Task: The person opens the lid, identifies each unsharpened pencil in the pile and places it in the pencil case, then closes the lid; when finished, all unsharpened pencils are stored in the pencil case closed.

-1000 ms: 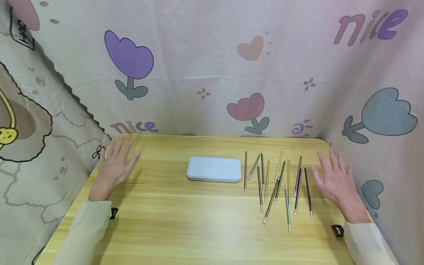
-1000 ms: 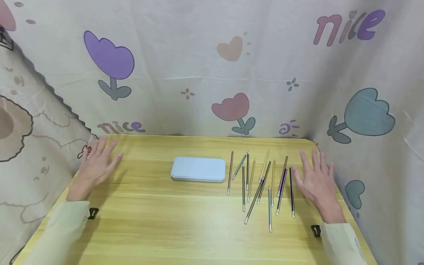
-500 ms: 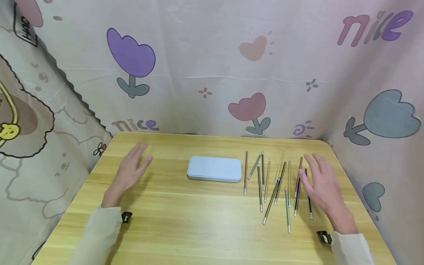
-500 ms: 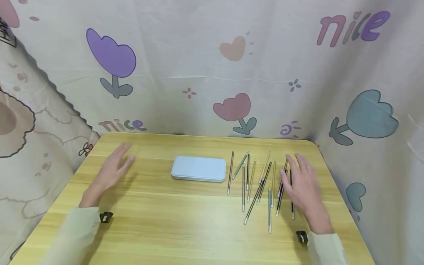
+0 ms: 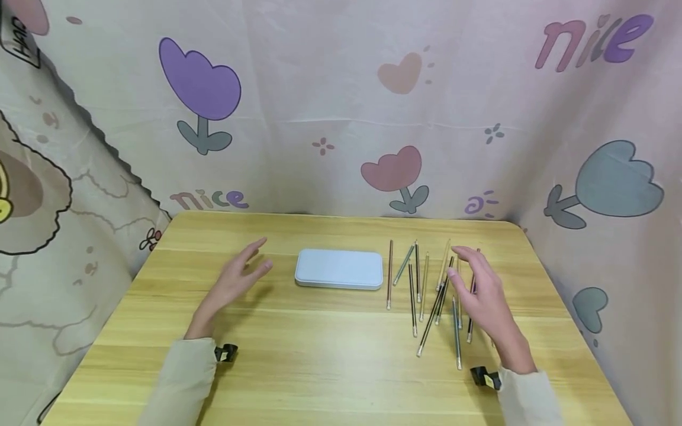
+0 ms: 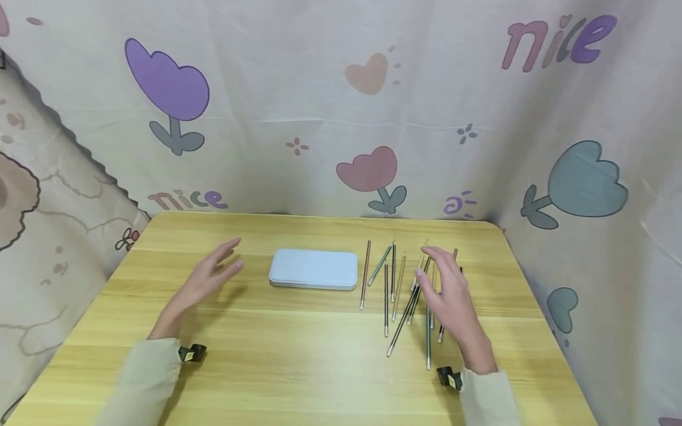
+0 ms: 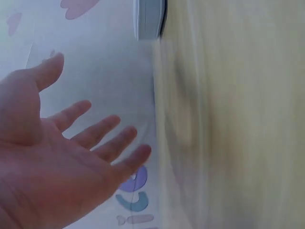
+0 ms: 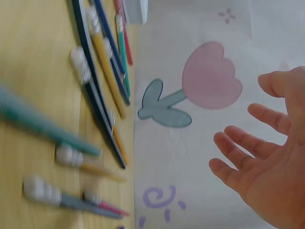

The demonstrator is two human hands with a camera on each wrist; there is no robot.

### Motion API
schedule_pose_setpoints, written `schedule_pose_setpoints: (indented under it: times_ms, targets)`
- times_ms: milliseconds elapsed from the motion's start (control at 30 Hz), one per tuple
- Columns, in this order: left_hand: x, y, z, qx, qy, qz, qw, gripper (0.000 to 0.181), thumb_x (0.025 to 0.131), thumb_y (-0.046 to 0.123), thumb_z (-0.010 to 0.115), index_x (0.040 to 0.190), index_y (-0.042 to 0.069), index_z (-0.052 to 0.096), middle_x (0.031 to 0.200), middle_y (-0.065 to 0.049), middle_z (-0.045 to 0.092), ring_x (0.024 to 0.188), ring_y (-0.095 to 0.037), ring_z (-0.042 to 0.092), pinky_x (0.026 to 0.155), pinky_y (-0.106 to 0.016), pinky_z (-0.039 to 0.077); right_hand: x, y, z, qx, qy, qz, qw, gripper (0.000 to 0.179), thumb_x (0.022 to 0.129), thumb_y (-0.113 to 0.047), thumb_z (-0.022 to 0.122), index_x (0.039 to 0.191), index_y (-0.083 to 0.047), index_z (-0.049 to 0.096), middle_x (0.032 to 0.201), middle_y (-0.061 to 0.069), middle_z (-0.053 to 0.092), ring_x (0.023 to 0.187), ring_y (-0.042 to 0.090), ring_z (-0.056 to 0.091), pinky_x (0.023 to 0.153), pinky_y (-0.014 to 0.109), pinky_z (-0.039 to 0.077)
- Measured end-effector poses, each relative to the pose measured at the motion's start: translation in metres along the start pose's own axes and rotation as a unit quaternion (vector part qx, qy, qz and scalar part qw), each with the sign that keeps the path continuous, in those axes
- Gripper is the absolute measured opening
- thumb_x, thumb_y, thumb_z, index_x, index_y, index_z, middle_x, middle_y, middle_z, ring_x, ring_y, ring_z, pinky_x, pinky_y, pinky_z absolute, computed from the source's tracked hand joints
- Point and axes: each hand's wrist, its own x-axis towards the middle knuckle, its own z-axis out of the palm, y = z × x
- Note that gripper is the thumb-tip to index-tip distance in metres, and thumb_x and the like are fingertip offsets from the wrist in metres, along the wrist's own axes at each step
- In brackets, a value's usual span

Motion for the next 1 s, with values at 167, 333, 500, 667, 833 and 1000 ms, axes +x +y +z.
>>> schedule_pose_setpoints:
  times_ms: [167,333,500,667,833,1000]
  targets:
    - [0.003,0.004,0.017,-0.056,-0.047,-0.002,0.9973,0.08,0.099,0.031,0.069,0.164,0.016,0.024,0.168,-0.015,0.023,0.149,-0.046,0.026,0.114,-0.064,0.027,0.006,-0.01,0.01,0.033,0.002,0.001,0.9995,0.051,0.095,-0.003,0.069,0.144,-0.006,0.056,0.142,0.015,0.057,0.124,0.033,0.055,0.107,0.017,0.034]
    - [0.009,0.006,0.032,-0.091,-0.08,0.006,0.9926,0.087,0.094,0.026,0.076,0.164,0.015,0.025,0.165,-0.021,0.026,0.148,-0.045,0.029,0.116,-0.061,0.026,0.014,-0.017,0.022,0.075,-0.015,0.027,0.9967,0.052,0.094,-0.004,0.071,0.144,-0.007,0.055,0.141,0.012,0.057,0.125,0.033,0.056,0.11,0.027,0.04]
    - [0.014,0.003,0.042,-0.132,-0.09,0.014,0.987,0.088,0.092,0.019,0.078,0.162,0.007,0.026,0.163,-0.025,0.028,0.148,-0.045,0.029,0.118,-0.057,0.025,0.023,-0.021,0.044,0.124,-0.029,0.026,0.9916,0.053,0.094,-0.002,0.071,0.144,-0.008,0.055,0.14,0.014,0.056,0.123,0.036,0.057,0.106,0.054,0.045]
    - [0.021,0.002,0.052,-0.153,-0.096,0.019,0.9833,0.092,0.089,0.014,0.081,0.162,0.005,0.027,0.164,-0.02,0.029,0.15,-0.04,0.028,0.119,-0.053,0.025,0.022,-0.027,0.063,0.146,-0.052,0.037,0.9871,0.054,0.093,-0.002,0.072,0.144,-0.006,0.053,0.144,0.013,0.053,0.124,0.037,0.056,0.104,0.057,0.045]
    - [0.028,0.0,0.058,-0.156,-0.091,0.021,0.9833,0.093,0.087,0.008,0.082,0.161,0.0,0.025,0.163,-0.025,0.028,0.15,-0.042,0.027,0.119,-0.052,0.026,0.023,-0.033,0.078,0.167,-0.061,0.042,0.9832,0.052,0.093,-0.003,0.072,0.143,-0.006,0.055,0.141,0.014,0.055,0.123,0.037,0.056,0.105,0.057,0.045]
    - [0.029,-0.001,0.061,-0.142,-0.071,0.011,0.9873,0.092,0.084,0.001,0.082,0.158,-0.004,0.029,0.16,-0.028,0.031,0.146,-0.045,0.033,0.117,-0.053,0.031,0.023,-0.038,0.099,0.191,-0.082,0.036,0.9775,0.049,0.093,-0.002,0.073,0.14,-0.004,0.057,0.137,0.016,0.057,0.123,0.042,0.055,0.105,0.057,0.044]
